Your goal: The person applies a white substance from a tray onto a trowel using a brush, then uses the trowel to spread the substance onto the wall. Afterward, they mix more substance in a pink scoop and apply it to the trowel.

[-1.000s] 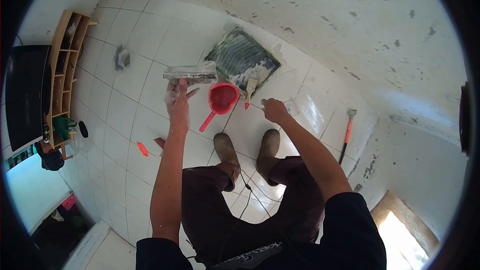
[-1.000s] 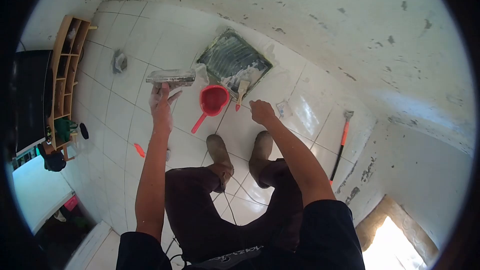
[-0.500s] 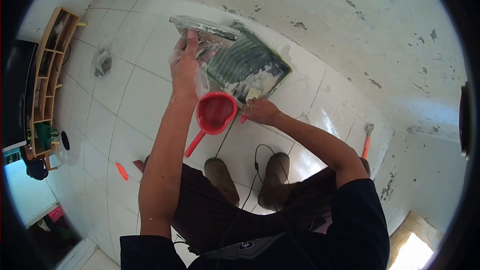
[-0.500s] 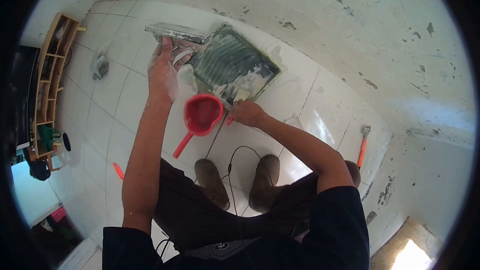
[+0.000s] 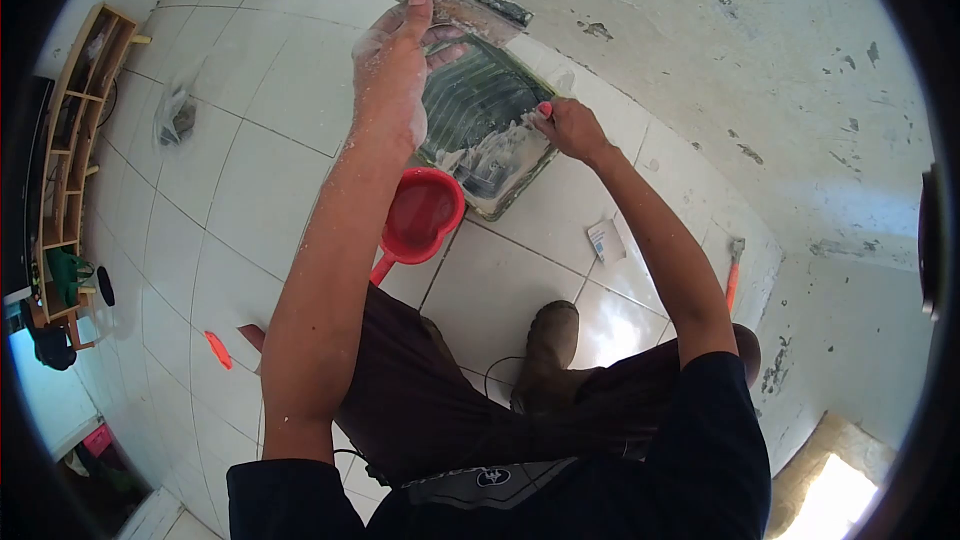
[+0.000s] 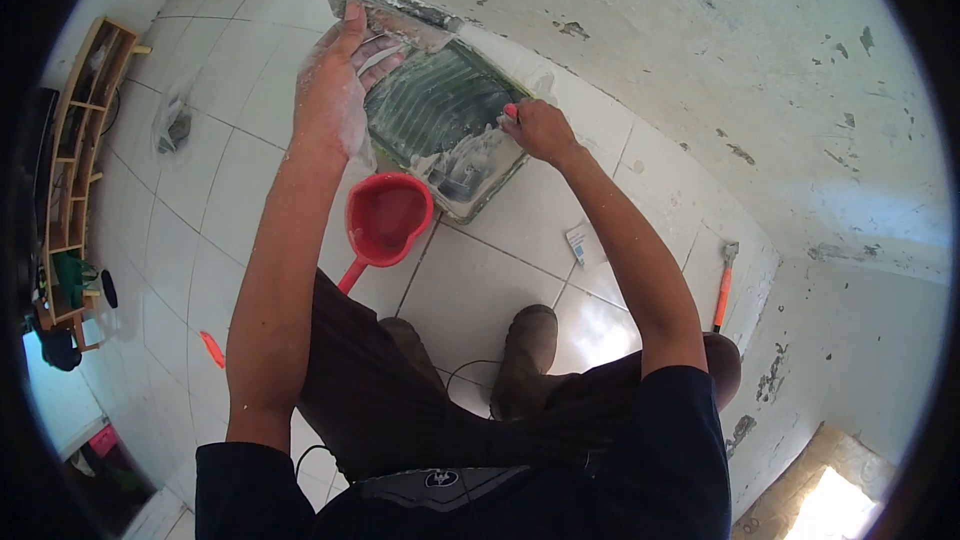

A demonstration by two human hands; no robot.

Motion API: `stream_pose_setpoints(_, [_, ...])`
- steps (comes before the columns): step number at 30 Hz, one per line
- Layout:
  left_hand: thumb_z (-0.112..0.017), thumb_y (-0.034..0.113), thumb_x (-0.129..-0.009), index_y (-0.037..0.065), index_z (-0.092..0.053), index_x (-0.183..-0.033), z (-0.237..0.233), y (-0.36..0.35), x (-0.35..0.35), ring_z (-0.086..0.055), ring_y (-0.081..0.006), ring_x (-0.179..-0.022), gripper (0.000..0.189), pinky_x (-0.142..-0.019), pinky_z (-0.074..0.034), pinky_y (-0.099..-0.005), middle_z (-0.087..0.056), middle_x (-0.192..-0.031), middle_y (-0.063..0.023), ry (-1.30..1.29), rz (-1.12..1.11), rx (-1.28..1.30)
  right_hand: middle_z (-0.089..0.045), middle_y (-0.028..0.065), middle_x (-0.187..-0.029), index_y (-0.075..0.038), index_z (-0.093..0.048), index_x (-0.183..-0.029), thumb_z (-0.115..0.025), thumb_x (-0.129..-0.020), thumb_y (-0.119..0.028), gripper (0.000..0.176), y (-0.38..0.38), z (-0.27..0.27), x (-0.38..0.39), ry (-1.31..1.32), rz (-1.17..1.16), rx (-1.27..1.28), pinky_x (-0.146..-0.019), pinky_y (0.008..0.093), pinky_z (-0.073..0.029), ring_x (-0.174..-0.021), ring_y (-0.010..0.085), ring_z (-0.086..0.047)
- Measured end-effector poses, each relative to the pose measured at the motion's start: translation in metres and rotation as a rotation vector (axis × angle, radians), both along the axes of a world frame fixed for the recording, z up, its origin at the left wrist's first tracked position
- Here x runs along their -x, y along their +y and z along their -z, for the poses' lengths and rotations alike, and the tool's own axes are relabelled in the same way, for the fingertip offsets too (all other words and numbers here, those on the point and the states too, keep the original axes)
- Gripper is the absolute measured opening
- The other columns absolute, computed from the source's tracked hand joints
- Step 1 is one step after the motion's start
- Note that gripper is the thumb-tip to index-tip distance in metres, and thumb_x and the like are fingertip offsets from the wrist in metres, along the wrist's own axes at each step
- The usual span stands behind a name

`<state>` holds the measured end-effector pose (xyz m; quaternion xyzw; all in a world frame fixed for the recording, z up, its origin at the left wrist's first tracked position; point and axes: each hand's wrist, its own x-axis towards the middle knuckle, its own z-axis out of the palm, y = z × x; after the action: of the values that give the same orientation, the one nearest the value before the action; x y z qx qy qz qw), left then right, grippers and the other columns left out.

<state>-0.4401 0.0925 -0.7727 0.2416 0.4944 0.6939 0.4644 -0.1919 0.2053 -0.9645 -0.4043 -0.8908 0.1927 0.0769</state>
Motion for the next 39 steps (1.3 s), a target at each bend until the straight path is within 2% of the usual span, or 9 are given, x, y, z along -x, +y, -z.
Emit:
stream_pose_setpoints(5, [-0.069, 0.045, -0.095, -0.008, -0.054, -0.127, -0.010, -0.012, 0.007, -0.063, -0.0217, -0.104, 0.063, -0.092, -0.056, -0.0359, -0.063, -0.112, -0.0113, -0.019, -0.050, 0.006, -0.064, 0.0272, -0.082, 0.002, -0.064, -0.080, -0.066, -0.091, -0.031, 0.034, -0.019, 0.043, -0.006, 0.174, -0.117, -0.071, -0.071, 0.0534, -0.051, -0.077, 0.0458, -0.063])
stream_pose_setpoints(11, [-0.064, 0.044, -0.099, -0.005, -0.054, -0.128, -0.013, -0.016, 0.009, -0.061, -0.0216, -0.108, 0.058, -0.098, -0.053, -0.0367, -0.061, -0.117, -0.0106, -0.020, -0.017, -0.026, -0.063, 0.0285, -0.078, 0.003, -0.065, -0.081, -0.069, -0.085, -0.026, 0.030, -0.063, 0.030, 0.023, 0.145, -0.162, 0.178, -0.072, 0.0543, -0.050, -0.076, 0.0478, -0.063])
stream_pose_setpoints(15, [-0.063, 0.044, -0.099, -0.006, -0.053, -0.129, -0.013, -0.020, 0.007, -0.061, -0.0216, -0.109, 0.059, -0.098, -0.052, -0.0367, -0.060, -0.119, -0.0111, -0.009, -0.011, -0.023, -0.062, 0.0292, -0.071, 0.004, -0.065, -0.081, -0.071, -0.083, -0.029, 0.033, -0.080, 0.029, 0.042, 0.181, -0.121, 0.195, -0.071, 0.0535, -0.050, -0.076, 0.0493, -0.063])
stream_pose_setpoints(21, [-0.064, 0.043, -0.100, -0.007, -0.052, -0.130, -0.020, -0.029, 0.013, -0.060, -0.0218, -0.108, 0.060, -0.098, -0.052, -0.0369, -0.059, -0.120, -0.0110, -0.012, -0.032, -0.021, -0.065, 0.0309, -0.079, 0.005, -0.066, -0.082, -0.073, -0.082, -0.030, 0.035, -0.056, 0.016, 0.035, 0.232, 0.007, 0.300, -0.076, 0.0526, -0.051, -0.083, 0.0483, -0.065])
stream_pose_setpoints(24, [-0.064, 0.043, -0.099, -0.006, -0.052, -0.131, -0.019, -0.027, 0.013, -0.060, -0.0218, -0.109, 0.060, -0.099, -0.052, -0.0367, -0.059, -0.120, -0.0105, -0.020, -0.035, -0.046, -0.066, 0.0307, -0.079, 0.008, -0.064, -0.079, -0.074, -0.081, -0.029, 0.038, -0.054, 0.031, 0.033, 0.122, 0.025, 0.108, -0.073, 0.0517, -0.052, -0.081, 0.0485, -0.065])
stream_pose_setpoints(30, [-0.066, 0.042, -0.098, -0.005, -0.052, -0.132, -0.017, -0.028, 0.014, -0.060, -0.0221, -0.109, 0.060, -0.099, -0.051, -0.0368, -0.059, -0.120, -0.0098, -0.030, -0.039, -0.034, -0.068, 0.0331, -0.089, 0.011, -0.066, -0.081, -0.073, -0.082, -0.028, 0.040, -0.082, 0.043, 0.044, 0.201, 0.157, 0.372, -0.075, 0.0482, -0.055, -0.087, 0.0472, -0.068])
stream_pose_setpoints(32, [-0.066, 0.042, -0.099, -0.005, -0.052, -0.132, -0.017, -0.026, 0.014, -0.060, -0.0221, -0.108, 0.059, -0.099, -0.051, -0.0371, -0.059, -0.120, -0.0099, -0.033, -0.032, -0.039, -0.070, 0.0308, -0.088, 0.010, -0.068, -0.084, -0.075, -0.082, -0.029, 0.039, -0.077, 0.046, 0.043, 0.159, 0.251, 0.476, -0.078, 0.0470, -0.056, -0.088, 0.0438, -0.071])
stream_pose_setpoints(36, [-0.066, 0.041, -0.099, -0.005, -0.051, -0.133, -0.015, -0.028, 0.017, -0.058, -0.0221, -0.111, 0.059, -0.100, -0.051, -0.0369, -0.058, -0.122, -0.0104, -0.026, -0.042, -0.012, -0.072, 0.0251, -0.083, 0.007, -0.070, -0.083, -0.076, -0.082, -0.030, 0.038, -0.068, 0.058, 0.030, 0.251, 0.370, 0.382, -0.074, 0.0442, -0.056, -0.082, 0.0380, -0.073])
stream_pose_setpoints(39, [-0.066, 0.043, -0.098, -0.004, -0.049, -0.135, -0.016, -0.029, 0.018, -0.056, -0.0223, -0.114, 0.062, -0.102, -0.048, -0.0370, -0.057, -0.124, -0.0112, -0.015, -0.043, -0.008, -0.073, 0.0202, -0.083, 0.005, -0.071, -0.086, -0.078, -0.083, -0.034, 0.040, -0.057, 0.032, 0.031, 0.331, 0.312, 0.679, -0.072, 0.0396, -0.056, -0.078, 0.0294, -0.073])
